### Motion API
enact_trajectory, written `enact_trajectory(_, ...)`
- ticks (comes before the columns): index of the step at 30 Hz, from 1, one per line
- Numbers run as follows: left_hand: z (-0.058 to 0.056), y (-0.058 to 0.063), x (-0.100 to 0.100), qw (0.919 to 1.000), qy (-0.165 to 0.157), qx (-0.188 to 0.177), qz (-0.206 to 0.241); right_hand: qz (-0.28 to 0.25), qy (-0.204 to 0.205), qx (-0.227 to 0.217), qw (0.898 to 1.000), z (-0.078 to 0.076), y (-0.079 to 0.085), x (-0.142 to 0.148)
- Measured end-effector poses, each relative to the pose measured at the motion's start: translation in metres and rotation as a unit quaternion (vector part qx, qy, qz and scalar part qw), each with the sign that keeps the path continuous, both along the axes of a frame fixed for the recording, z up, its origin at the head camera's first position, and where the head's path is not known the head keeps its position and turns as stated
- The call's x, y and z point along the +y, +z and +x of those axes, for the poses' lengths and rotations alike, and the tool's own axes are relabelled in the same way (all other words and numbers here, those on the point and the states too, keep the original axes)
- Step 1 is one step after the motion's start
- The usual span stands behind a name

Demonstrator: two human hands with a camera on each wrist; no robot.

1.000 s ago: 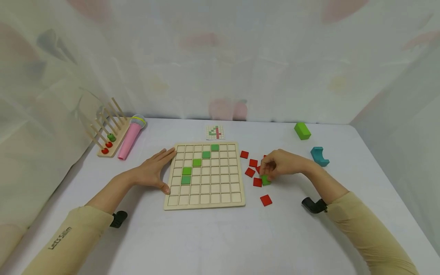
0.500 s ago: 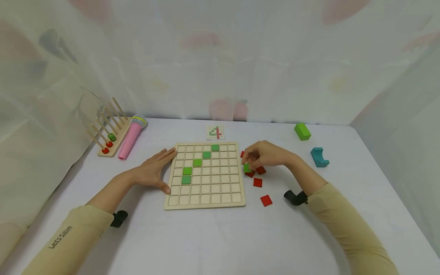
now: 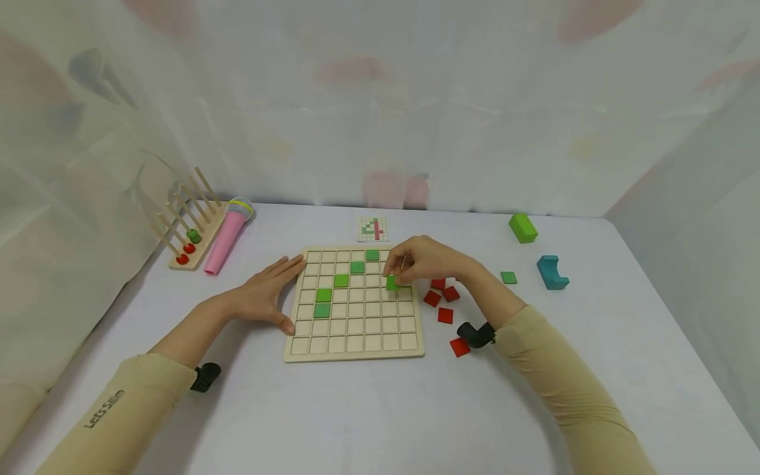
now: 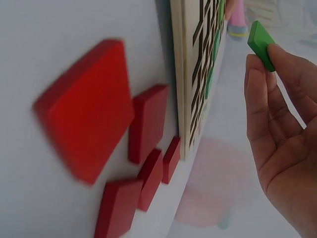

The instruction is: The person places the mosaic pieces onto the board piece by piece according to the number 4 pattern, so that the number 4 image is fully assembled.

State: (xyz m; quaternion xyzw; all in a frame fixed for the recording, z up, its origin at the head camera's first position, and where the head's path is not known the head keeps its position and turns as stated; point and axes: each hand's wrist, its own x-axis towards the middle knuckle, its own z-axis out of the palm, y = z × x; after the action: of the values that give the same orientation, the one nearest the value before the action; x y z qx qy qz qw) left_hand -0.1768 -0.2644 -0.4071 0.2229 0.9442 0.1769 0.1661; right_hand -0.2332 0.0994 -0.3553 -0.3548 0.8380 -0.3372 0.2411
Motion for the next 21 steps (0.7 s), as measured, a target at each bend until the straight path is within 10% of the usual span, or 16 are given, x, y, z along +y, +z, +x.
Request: enact_trajectory(21, -0.001, 0.0, 0.0, 1.0, -0.005, 0.004, 0.006, -0.038, 0.07, 0.0, 0.997, 0.005, -0.009, -0.065)
